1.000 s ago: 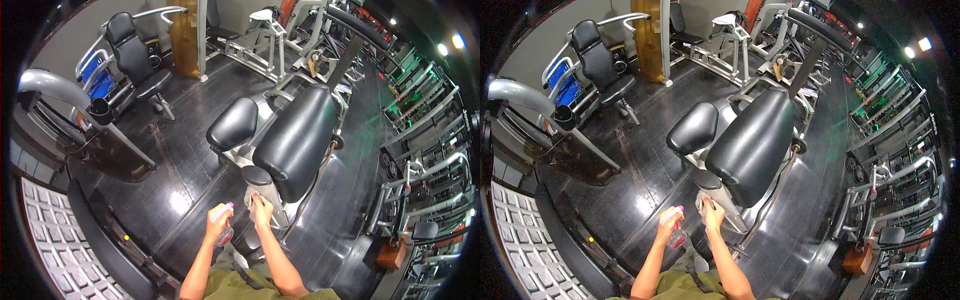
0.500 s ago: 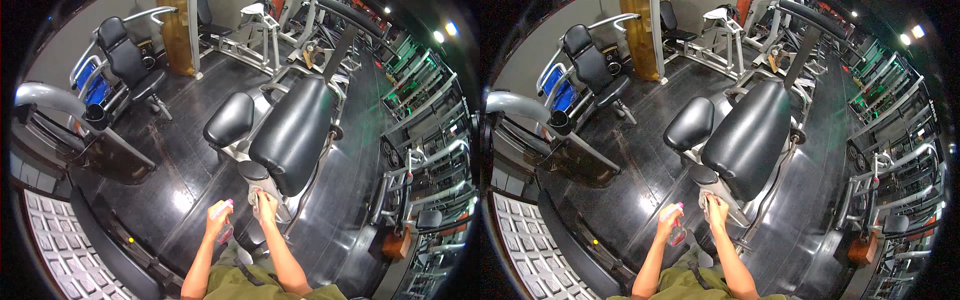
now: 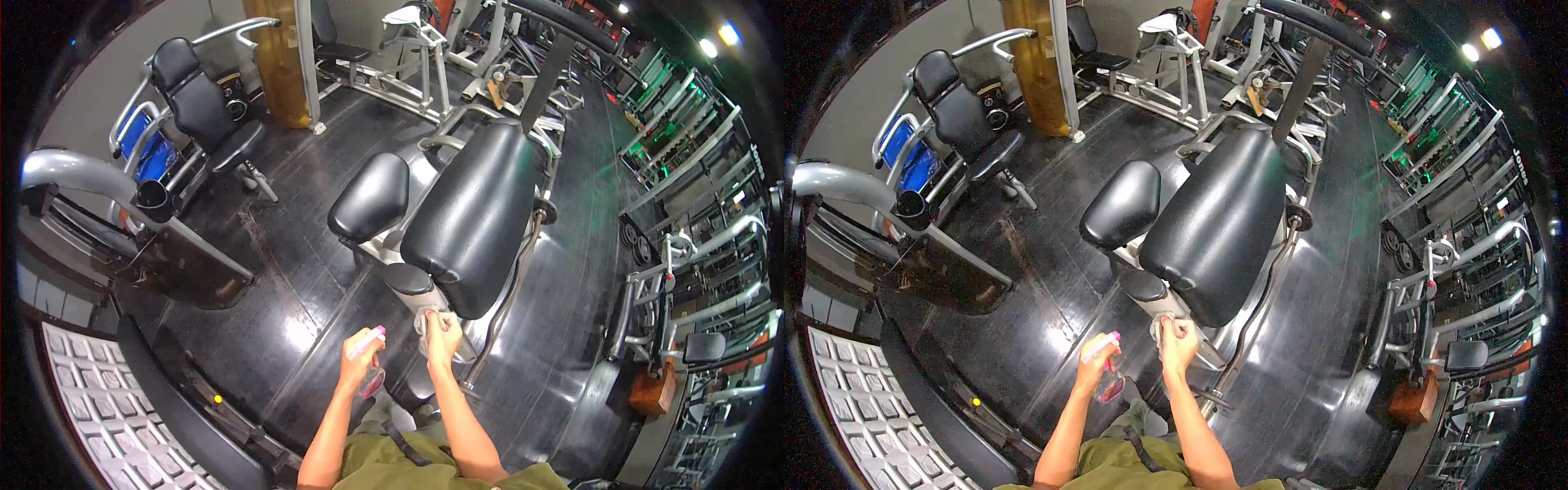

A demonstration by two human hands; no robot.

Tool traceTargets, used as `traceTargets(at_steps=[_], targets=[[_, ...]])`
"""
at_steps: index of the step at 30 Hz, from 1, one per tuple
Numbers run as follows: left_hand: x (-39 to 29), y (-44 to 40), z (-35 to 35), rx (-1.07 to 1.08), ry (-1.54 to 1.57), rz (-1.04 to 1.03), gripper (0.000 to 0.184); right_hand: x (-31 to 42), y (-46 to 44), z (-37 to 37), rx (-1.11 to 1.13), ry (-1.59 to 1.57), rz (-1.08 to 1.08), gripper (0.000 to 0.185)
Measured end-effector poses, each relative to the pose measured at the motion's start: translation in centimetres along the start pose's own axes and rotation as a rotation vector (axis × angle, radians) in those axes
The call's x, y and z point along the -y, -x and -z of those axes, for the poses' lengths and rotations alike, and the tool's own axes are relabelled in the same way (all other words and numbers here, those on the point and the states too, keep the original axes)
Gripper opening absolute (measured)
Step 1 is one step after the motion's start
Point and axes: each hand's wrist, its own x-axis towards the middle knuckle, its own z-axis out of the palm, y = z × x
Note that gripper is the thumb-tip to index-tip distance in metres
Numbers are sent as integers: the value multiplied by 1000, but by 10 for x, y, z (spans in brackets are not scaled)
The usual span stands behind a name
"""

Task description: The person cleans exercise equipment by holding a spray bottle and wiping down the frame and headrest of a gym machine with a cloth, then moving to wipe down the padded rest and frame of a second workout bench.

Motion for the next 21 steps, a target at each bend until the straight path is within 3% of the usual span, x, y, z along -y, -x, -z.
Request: traceTargets(at_steps=[3,6,10,14,15,18,21], targets=[[-1,-2,-3,11,-13,-29,16,-18,-10,0,-62,-11,294,23],[-1,-1,-4,15,2,-34,15,-20,-6,13,-110,-163,5,21],[0,1,-3,15,2,-22,16,-28,-11,18,-221,8,293,18],[-1,4,-4,-1,-5,-7,13,9,2,9,-87,-1,336,19],[-1,4,-4,6,-14,-6,14,21,7,9,-141,162,490,21],[-6,1,-7,22,-35,-32,16,23,3,16,-139,224,608,23],[-19,-5,-15,23,-9,-100,15,0,-9,28,-136,188,505,23]])
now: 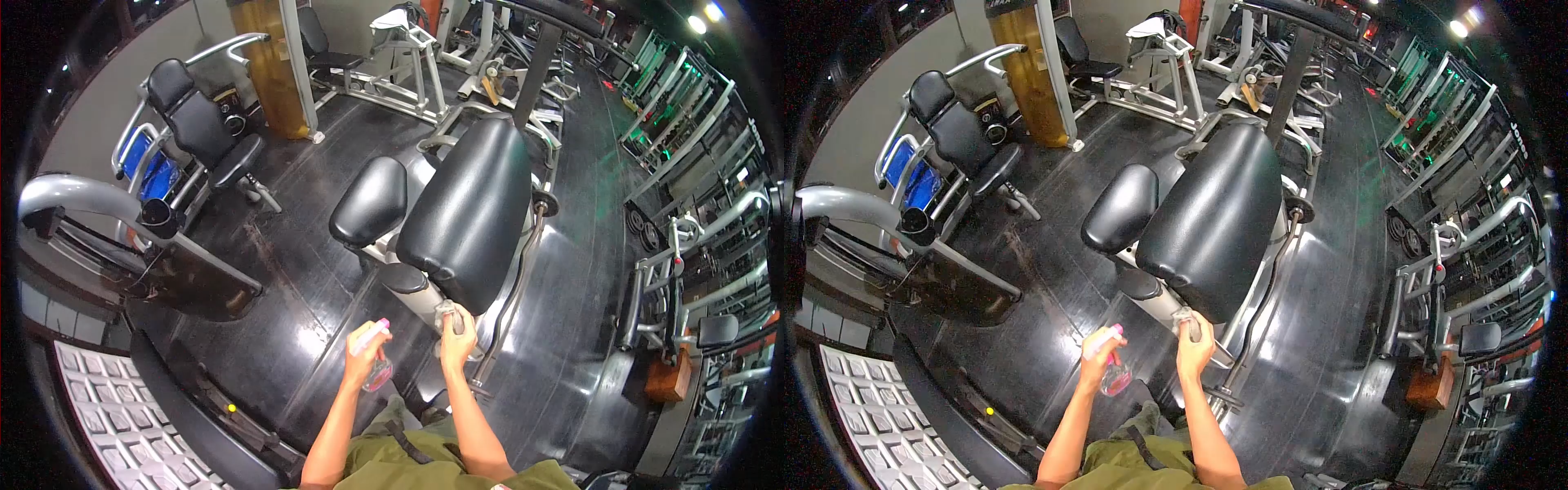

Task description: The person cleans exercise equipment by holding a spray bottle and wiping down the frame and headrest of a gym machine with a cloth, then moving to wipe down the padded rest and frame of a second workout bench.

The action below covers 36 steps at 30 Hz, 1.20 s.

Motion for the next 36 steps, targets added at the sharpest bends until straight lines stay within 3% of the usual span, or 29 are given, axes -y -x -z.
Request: traceTargets(at_steps=[2,5,9,15,21,22,26,33,36], targets=[[-7,-7,-7,-9,70,-70,14,-23,-2,5,8,12,-85,23],[-23,-20,-20,-5,25,-221,13,10,-7,8,41,1,-92,23],[-36,-39,-34,103,-86,-321,9,40,-10,-11,55,-34,136,25],[-37,-56,-46,216,-58,-220,13,-14,6,4,107,-34,156,27],[-19,-57,-47,224,-10,-239,12,-25,1,12,90,-176,-114,23],[-20,-56,-48,220,-31,-241,13,-11,-3,13,97,-128,38,24],[-24,-55,-50,204,-83,-251,15,47,-16,5,218,-182,194,27],[-18,-57,-51,188,-110,-281,16,10,-19,19,248,-122,167,28],[-16,-57,-53,179,-65,-297,16,-30,-15,25,187,-125,-4,28]])
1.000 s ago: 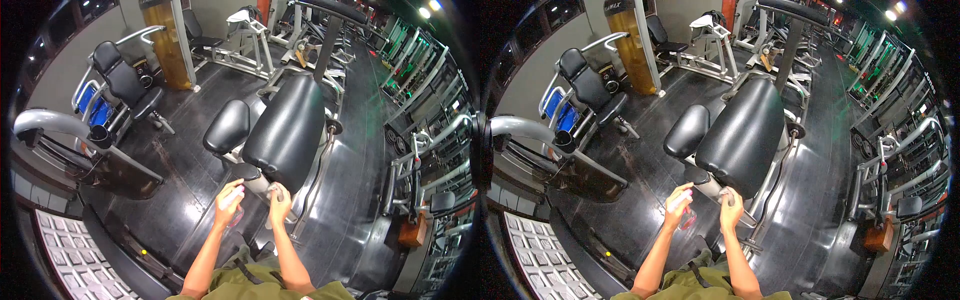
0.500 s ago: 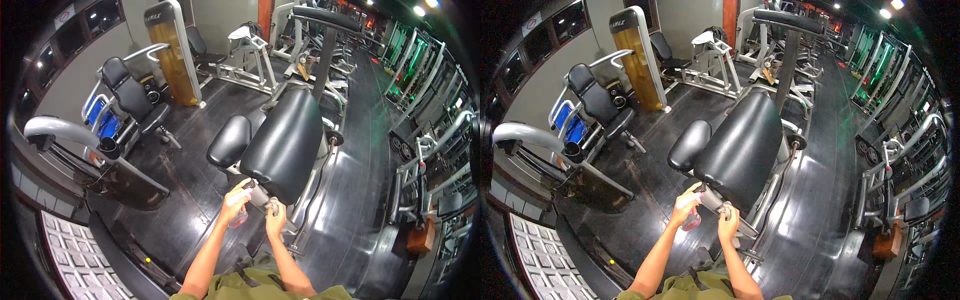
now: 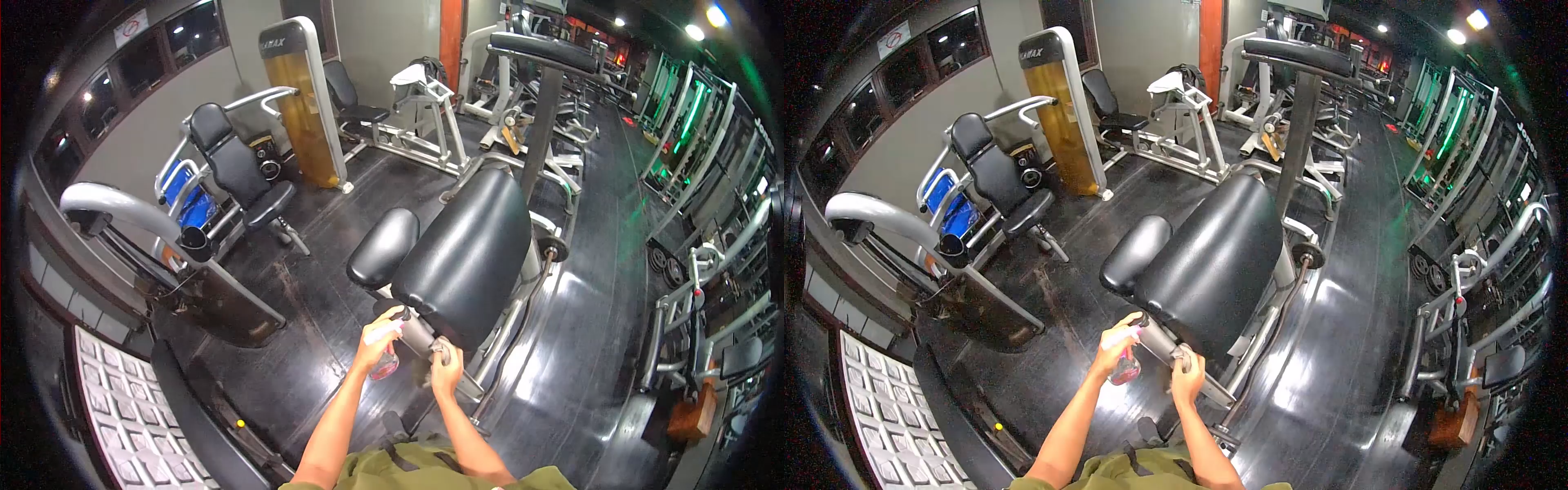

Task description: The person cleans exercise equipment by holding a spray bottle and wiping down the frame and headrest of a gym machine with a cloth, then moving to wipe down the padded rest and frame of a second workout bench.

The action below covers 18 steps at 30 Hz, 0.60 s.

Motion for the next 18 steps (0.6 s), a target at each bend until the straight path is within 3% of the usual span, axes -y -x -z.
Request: traceTargets(at_steps=[8,15,17,18], targets=[[1,0,1,-6,-5,24,18,46,2,-17,28,3,165,29],[0,-8,16,102,-52,22,17,-14,28,-21,-166,50,59,21],[2,-13,24,161,-54,-15,17,-19,33,-23,-204,-189,-197,20],[-4,-13,24,162,-37,-3,17,-20,30,-28,-250,-160,-163,21]])
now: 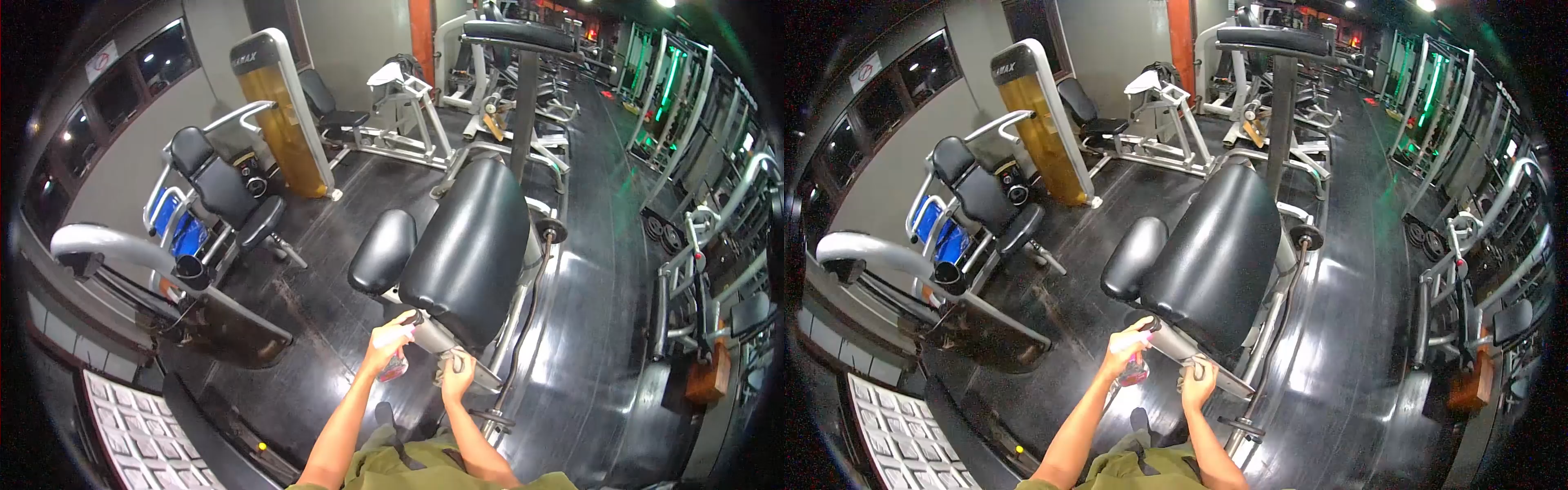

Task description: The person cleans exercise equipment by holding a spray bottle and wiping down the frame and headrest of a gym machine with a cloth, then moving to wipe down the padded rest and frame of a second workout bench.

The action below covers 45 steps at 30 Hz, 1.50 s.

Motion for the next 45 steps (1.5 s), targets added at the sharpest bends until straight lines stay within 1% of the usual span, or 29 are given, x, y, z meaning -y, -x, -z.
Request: traceTargets(at_steps=[2,4,7,8,9,11,12,15,16,18,20,21,23,24,27,28,29,31,32,35,36,37,39,40,42,45], targets=[[-2,-2,7,44,69,44,18,-5,6,-14,-91,43,69,23],[0,-4,15,79,124,99,21,36,12,-33,-186,88,129,26],[-5,-9,23,127,120,152,22,62,21,-51,-108,117,256,25],[4,-11,29,169,148,135,23,45,20,-54,-115,77,215,21],[4,-15,35,226,126,106,22,36,22,-55,-157,66,216,21],[6,-17,38,217,147,154,22,21,26,-59,-233,39,227,20],[8,-18,39,236,152,148,22,10,27,-61,-306,54,215,19],[10,-22,45,271,159,155,22,-43,19,-65,-529,-211,-235,19],[8,-22,46,276,156,179,22,9,26,-65,-474,-410,-469,18],[9,-24,49,281,159,188,23,47,31,-80,-498,-349,-349,17],[13,-25,48,284,171,168,23,-1,32,-82,-477,-81,-144,17],[14,-26,48,275,184,170,23,6,36,-90,-479,-24,-39,22],[14,-25,47,259,207,180,23,-3,40,-87,-348,28,82,25],[14,-25,47,252,197,177,23,-12,38,-84,-318,-73,59,24],[17,-26,47,241,189,187,22,-34,29,-72,-406,-36,-67,22],[14,-27,48,260,186,197,20,-39,22,-69,-510,-84,-132,20],[16,-26,47,249,177,184,20,-43,20,-66,-535,-204,-238,19],[19,-25,44,229,158,153,19,-16,15,-63,-578,-451,-445,19],[22,-24,44,233,137,121,18,-30,17,-69,-611,-360,-323,21],[30,-20,42,251,81,25,17,-40,41,-83,-457,201,4,22],[32,-18,42,239,63,83,22,-36,47,-89,-370,148,32,22],[29,-18,41,233,74,103,22,-33,53,-95,-281,92,56,22],[23,-18,40,221,89,139,22,-32,52,-93,-231,-185,-161,22],[26,-19,42,238,92,127,15,-41,52,-94,-270,-185,-149,22],[30,-20,43,240,70,98,15,-60,47,-96,-350,-187,-122,21],[30,-17,39,228,68,93,15,-35,30,-88,-637,-637,-523,21]])
